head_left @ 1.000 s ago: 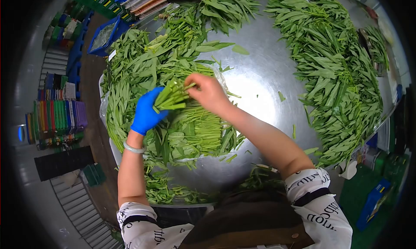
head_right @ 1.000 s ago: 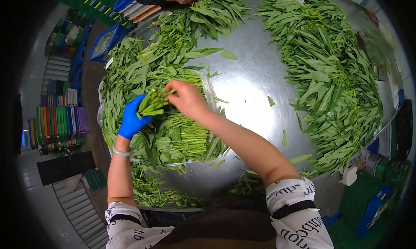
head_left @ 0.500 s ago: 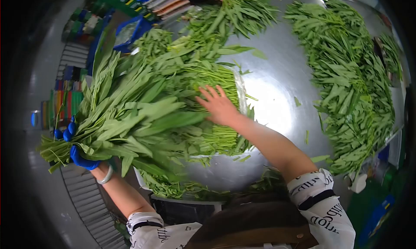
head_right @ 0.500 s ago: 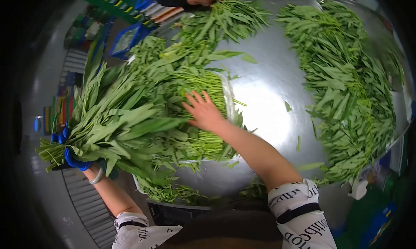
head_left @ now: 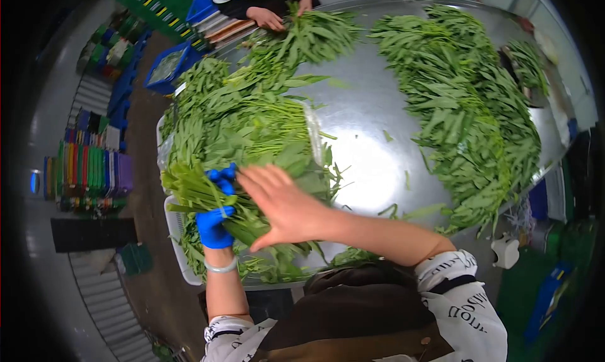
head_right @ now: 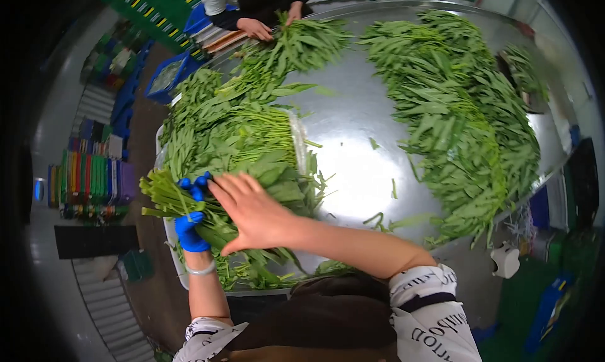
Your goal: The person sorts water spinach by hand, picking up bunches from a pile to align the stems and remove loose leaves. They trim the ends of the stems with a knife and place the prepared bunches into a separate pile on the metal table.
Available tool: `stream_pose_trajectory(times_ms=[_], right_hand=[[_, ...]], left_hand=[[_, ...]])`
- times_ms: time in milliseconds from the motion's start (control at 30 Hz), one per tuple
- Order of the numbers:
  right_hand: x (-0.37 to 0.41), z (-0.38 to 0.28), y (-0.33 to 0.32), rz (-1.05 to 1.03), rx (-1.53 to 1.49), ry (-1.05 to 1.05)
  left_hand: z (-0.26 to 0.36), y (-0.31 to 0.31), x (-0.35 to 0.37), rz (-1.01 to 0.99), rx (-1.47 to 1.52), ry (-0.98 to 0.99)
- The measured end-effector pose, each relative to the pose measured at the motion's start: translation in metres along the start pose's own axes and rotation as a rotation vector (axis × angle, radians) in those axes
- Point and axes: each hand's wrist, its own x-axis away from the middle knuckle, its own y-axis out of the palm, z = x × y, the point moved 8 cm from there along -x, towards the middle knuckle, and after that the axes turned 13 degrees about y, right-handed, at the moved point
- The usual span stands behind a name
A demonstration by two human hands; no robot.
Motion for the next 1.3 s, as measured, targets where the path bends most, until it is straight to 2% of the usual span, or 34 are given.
stream_pose_trajectory(times_ms=[67,100,200,300,400,433,533,567,600,633,667,700,733,767,833,900,967,1067,1200,1300], right_hand=[[0.024,0.014,0.022,-0.100,-0.079,0.191],[0.032,0.020,0.030,-0.149,-0.124,0.282],[0.063,0.038,0.042,-0.282,-0.256,0.488],[0.089,0.048,0.044,-0.190,-0.223,0.647],[0.109,0.022,0.069,-0.211,0.116,0.408],[0.115,0.023,0.074,-0.349,0.096,0.423],[0.125,0.011,0.048,-0.235,0.060,0.212],[0.136,0.019,0.047,-0.212,-0.011,0.159],[0.139,0.027,0.026,-0.298,-0.205,0.185],[0.149,0.053,0.016,-0.310,-0.341,0.309],[0.171,0.079,-0.008,-0.267,-0.433,0.541],[0.205,0.129,-0.005,-0.211,-0.275,0.765],[0.231,0.156,-0.021,-0.162,0.045,0.729],[0.251,0.167,-0.033,-0.297,0.268,0.779],[0.297,0.184,-0.027,-0.308,0.434,0.670],[0.315,0.178,-0.016,-0.312,0.401,0.638],[0.320,0.180,0.006,-0.346,0.461,0.560],[0.336,0.210,0.025,-0.400,0.359,0.807],[0.311,0.182,-0.017,-0.220,-0.033,0.890],[0.267,0.132,-0.043,-0.282,-0.001,0.775]], left_hand=[[-0.017,0.024,0.021,0.074,-0.003,-0.120],[-0.025,0.028,0.029,0.042,0.009,-0.147],[-0.041,0.028,0.059,0.149,-0.042,-0.129],[-0.057,0.031,0.090,0.181,-0.144,-0.152],[-0.062,0.027,0.109,0.199,-0.437,-0.130],[-0.060,0.024,0.112,0.216,-0.565,-0.132],[-0.042,0.011,0.095,0.128,-0.640,-0.130],[-0.030,0.011,0.088,0.068,-0.646,-0.151],[-0.016,0.010,0.081,0.010,-0.655,-0.177],[-0.005,0.001,0.078,-0.058,-0.718,-0.241],[0.002,-0.003,0.077,-0.128,-0.773,-0.299],[0.007,0.001,0.079,-0.170,-0.782,-0.369],[0.006,0.004,0.084,-0.259,-0.802,-0.447],[0.000,0.000,0.092,-0.307,-0.797,-0.513],[-0.021,-0.006,0.109,-0.397,-0.780,-0.603],[-0.044,0.003,0.124,-0.455,-0.739,-0.606],[-0.073,0.003,0.145,-0.338,-0.594,-0.720],[-0.102,0.007,0.164,-0.215,-0.394,-0.816],[-0.120,0.008,0.179,-0.063,-0.154,-0.875],[-0.126,0.015,0.181,-0.061,-0.075,-0.873]])
